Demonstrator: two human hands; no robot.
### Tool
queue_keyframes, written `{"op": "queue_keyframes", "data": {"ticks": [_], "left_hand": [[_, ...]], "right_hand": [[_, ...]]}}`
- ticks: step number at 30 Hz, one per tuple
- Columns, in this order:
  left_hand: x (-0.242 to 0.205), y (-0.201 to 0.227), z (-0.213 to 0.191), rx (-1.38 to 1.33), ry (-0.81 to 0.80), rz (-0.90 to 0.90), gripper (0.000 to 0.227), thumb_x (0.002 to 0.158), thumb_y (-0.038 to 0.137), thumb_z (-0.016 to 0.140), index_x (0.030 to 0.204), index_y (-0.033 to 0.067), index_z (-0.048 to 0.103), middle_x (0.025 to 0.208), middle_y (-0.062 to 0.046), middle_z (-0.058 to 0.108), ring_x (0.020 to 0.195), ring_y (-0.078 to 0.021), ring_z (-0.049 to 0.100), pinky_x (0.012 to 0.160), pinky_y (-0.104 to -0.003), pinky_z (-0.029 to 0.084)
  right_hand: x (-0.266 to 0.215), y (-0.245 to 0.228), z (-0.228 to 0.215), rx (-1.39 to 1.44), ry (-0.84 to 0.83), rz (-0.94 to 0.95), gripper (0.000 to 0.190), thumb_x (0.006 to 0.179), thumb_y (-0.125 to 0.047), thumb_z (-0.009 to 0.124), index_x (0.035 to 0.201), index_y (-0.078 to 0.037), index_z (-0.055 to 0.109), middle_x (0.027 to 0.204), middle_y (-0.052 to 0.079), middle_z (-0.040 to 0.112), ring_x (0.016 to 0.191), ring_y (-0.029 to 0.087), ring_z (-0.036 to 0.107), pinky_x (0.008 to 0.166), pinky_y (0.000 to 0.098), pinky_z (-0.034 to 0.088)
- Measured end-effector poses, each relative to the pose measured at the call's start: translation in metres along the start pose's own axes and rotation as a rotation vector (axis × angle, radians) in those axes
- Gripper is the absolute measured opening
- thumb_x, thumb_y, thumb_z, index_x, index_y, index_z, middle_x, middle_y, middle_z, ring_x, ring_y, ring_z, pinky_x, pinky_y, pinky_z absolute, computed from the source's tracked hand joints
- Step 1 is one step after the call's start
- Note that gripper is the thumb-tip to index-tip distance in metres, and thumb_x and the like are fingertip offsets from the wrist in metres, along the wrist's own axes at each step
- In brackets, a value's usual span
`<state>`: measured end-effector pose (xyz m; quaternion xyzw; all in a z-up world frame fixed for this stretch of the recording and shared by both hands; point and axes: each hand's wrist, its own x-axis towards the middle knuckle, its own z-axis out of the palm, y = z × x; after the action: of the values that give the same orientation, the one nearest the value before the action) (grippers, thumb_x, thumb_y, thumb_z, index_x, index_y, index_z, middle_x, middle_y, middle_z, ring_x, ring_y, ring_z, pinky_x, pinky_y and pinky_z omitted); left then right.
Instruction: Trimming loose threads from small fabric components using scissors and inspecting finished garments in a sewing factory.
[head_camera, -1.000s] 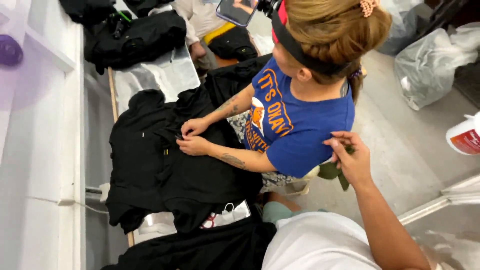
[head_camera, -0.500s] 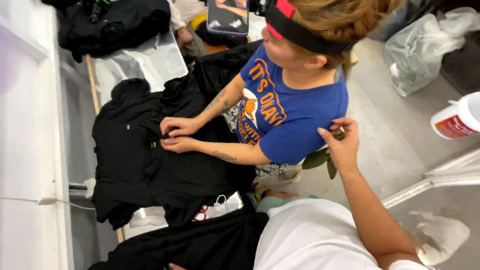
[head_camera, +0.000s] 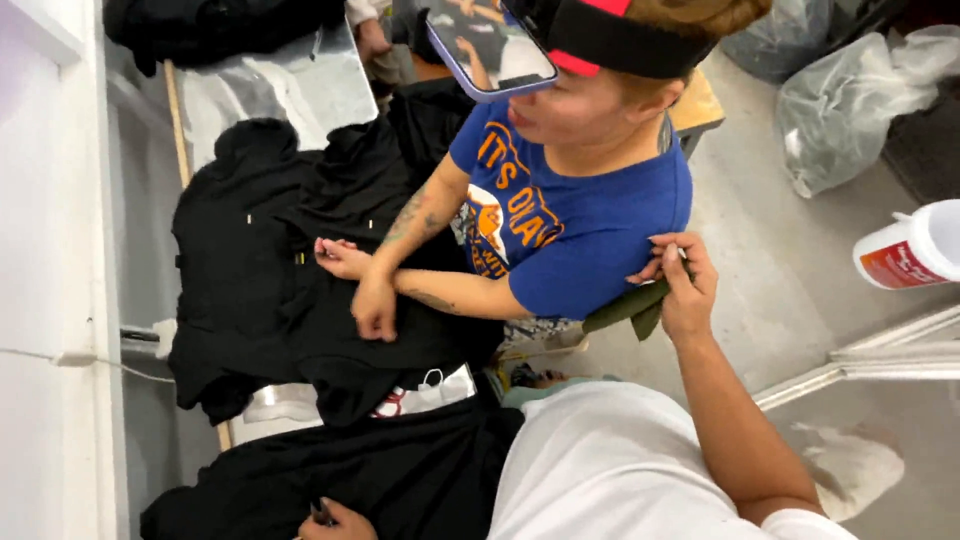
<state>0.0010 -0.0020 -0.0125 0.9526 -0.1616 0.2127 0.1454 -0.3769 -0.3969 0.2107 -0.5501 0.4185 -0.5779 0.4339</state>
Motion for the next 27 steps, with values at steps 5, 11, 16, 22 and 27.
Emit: {"op": "queue_keyframes", "data": {"ticks": [5,11,16,22,27], "left_hand": [[0.001,-0.004,0.017,-0.13,-0.097,-0.217,0.028,0.109,0.023,0.077,0.1,-0.0001,0.064,0.077,-0.016,0.058,0.07,-0.0314,0.064,0.071,-0.043,0.054],[0.002,-0.003,0.016,-0.052,-0.124,-0.203,0.032,0.11,0.029,0.076,0.099,0.0015,0.065,0.079,-0.017,0.06,0.074,-0.0347,0.065,0.074,-0.046,0.053],[0.002,0.001,0.006,-0.029,-0.114,-0.183,0.03,0.11,0.029,0.076,0.098,0.0042,0.063,0.083,-0.017,0.062,0.082,-0.0378,0.065,0.078,-0.049,0.051],[0.001,0.001,-0.003,0.064,-0.125,-0.179,0.025,0.107,0.032,0.076,0.1,0.0106,0.066,0.084,-0.01,0.068,0.082,-0.0347,0.069,0.073,-0.049,0.052],[-0.001,0.001,-0.003,0.075,-0.125,-0.178,0.025,0.106,0.036,0.076,0.101,0.0128,0.069,0.084,-0.01,0.068,0.082,-0.0345,0.069,0.073,-0.049,0.053]], "right_hand": [[-0.001,0.004,-0.007,0.126,0.038,0.08,0.022,0.109,-0.019,0.053,0.115,0.0,0.061,0.091,0.011,0.055,0.072,0.018,0.064,0.071,0.0405,0.068],[-0.001,0.006,-0.009,0.184,-0.012,0.115,0.023,0.107,-0.015,0.053,0.12,0.003,0.061,0.102,0.015,0.06,0.079,0.024,0.068,0.076,0.0435,0.068],[0.002,-0.001,-0.006,0.192,-0.076,0.146,0.022,0.107,-0.011,0.051,0.118,0.004,0.062,0.103,0.014,0.061,0.082,0.028,0.072,0.079,0.044,0.069],[0.003,-0.008,-0.007,0.202,-0.113,0.155,0.022,0.103,0.002,0.048,0.118,0.007,0.063,0.106,0.018,0.064,0.088,0.028,0.072,0.084,0.0415,0.069],[0.009,-0.022,-0.013,0.314,-0.153,0.275,0.034,0.09,0.007,0.046,0.121,0.006,0.06,0.123,0.031,0.066,0.106,0.045,0.07,0.094,0.053,0.064]]}}
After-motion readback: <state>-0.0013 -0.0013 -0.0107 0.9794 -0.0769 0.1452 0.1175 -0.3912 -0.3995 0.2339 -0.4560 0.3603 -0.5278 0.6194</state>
